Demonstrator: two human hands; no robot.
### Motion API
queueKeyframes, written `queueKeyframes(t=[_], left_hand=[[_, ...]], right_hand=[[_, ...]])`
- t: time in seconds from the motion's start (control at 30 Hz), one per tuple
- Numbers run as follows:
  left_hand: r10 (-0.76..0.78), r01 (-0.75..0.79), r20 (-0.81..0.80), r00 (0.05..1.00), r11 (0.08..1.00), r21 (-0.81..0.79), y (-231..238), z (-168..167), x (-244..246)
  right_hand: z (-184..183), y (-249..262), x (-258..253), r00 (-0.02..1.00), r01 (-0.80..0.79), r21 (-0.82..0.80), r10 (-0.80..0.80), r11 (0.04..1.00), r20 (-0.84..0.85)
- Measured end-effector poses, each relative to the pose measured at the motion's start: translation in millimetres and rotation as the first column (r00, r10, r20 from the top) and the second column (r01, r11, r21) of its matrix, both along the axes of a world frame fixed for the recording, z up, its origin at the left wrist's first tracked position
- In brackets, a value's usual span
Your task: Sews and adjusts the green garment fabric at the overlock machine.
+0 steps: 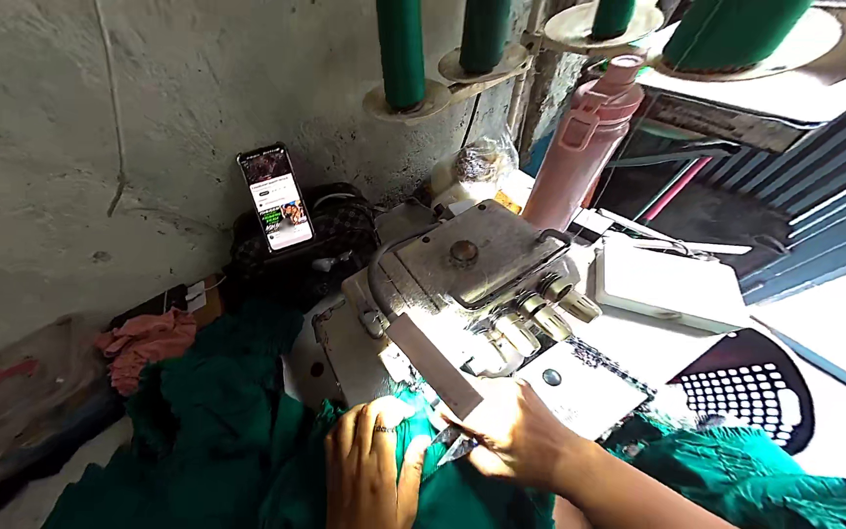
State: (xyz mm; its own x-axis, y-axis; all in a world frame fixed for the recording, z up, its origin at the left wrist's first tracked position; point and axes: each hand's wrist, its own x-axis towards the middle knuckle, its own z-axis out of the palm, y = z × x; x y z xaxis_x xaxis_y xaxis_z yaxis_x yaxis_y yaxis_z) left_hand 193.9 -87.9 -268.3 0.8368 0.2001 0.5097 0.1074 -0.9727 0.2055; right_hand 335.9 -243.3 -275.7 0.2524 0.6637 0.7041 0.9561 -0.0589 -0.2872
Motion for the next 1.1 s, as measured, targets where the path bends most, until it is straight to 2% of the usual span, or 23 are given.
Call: queueKeyframes(t=[0.1,0.17,0.2,0.23,0.3,0.4,0.47,0.53,0.63,0.73,0.83,0.9,0.97,1.03,1.1], left_hand=[[-0.01,0.01,-0.018,1.0,1.0,-0.029,4.8,2.3,1.5],[-0.002,0.002,-0.02,1.0,1.0,-0.019,0.9,6.6,2.4],[0.013,-0.013,-0.017,1.0,1.0,0.016,-5.8,10.0,0.8],[0.028,-0.027,-0.015,0.999,0.999,0.044,-15.5,14.8,-1.2],[0.04,-0.039,-0.034,0.999,0.999,0.031,-40.1,23.1,-3.9],[0.083,-0.083,-0.061,0.995,0.997,-0.002,-68.0,15.0,-1.0],[0.126,-0.127,-0.026,0.992,0.991,-0.034,-72.2,11.2,3.3],[0.146,-0.146,-0.006,0.989,0.987,-0.066,-71.5,11.9,6.6],[0.147,-0.145,0.007,0.989,0.985,-0.092,-65.2,13.1,8.4],[0.14,-0.143,-0.032,0.99,0.983,-0.114,-57.7,20.3,7.5],[0.149,-0.159,-0.085,0.985,0.979,-0.127,-54.5,25.4,8.2],[0.154,-0.177,-0.134,0.979,0.968,-0.178,-52.2,28.7,8.4],[0.148,-0.185,-0.172,0.974,0.957,-0.225,-49.4,31.2,7.5],[0.142,-0.185,-0.187,0.972,0.953,-0.24,-48.6,31.6,7.4],[0.143,-0.188,-0.193,0.971,0.953,-0.239,-49.2,31.9,7.9]], right_hand=[[-6.5,-2.0,3.2,0.997,0.05,0.012,-0.05,0.999,-0.057],[-13.9,-3.5,-4.0,0.958,0.117,0.063,-0.096,0.991,-0.272],[-19.3,-7.2,-9.9,0.892,0.154,0.074,-0.106,0.985,-0.44],[-24.5,-13.6,-15.0,0.778,0.164,0.059,-0.092,0.985,-0.621],[-33.7,-29.7,-21.4,0.479,0.07,0.028,-0.009,0.997,-0.878],[-38.0,-45.0,-35.2,0.092,-0.078,0.107,0.114,0.991,-0.989],[-28.9,-46.1,-43.4,-0.027,-0.048,0.14,0.139,0.989,-0.99],[-25.4,-43.7,-46.7,-0.02,-0.016,0.15,0.15,0.989,-0.989],[-26.7,-38.2,-47.6,0.049,-0.006,0.151,0.151,0.989,-0.987],[-26.1,-36.2,-48.7,0.123,-0.001,0.114,0.113,0.993,-0.986],[-27.1,-35.2,-54.6,0.193,0.087,0.137,0.119,0.987,-0.974],[-30.2,-33.4,-57.6,0.334,0.143,0.193,0.137,0.971,-0.933],[-30.8,-31.9,-57.8,0.502,0.163,0.192,0.086,0.968,-0.861],[-27.5,-33.1,-56.3,0.582,0.122,0.15,0.052,0.981,-0.811],[-24.8,-33.2,-55.5,0.61,0.098,0.108,0.026,0.989,-0.792]])
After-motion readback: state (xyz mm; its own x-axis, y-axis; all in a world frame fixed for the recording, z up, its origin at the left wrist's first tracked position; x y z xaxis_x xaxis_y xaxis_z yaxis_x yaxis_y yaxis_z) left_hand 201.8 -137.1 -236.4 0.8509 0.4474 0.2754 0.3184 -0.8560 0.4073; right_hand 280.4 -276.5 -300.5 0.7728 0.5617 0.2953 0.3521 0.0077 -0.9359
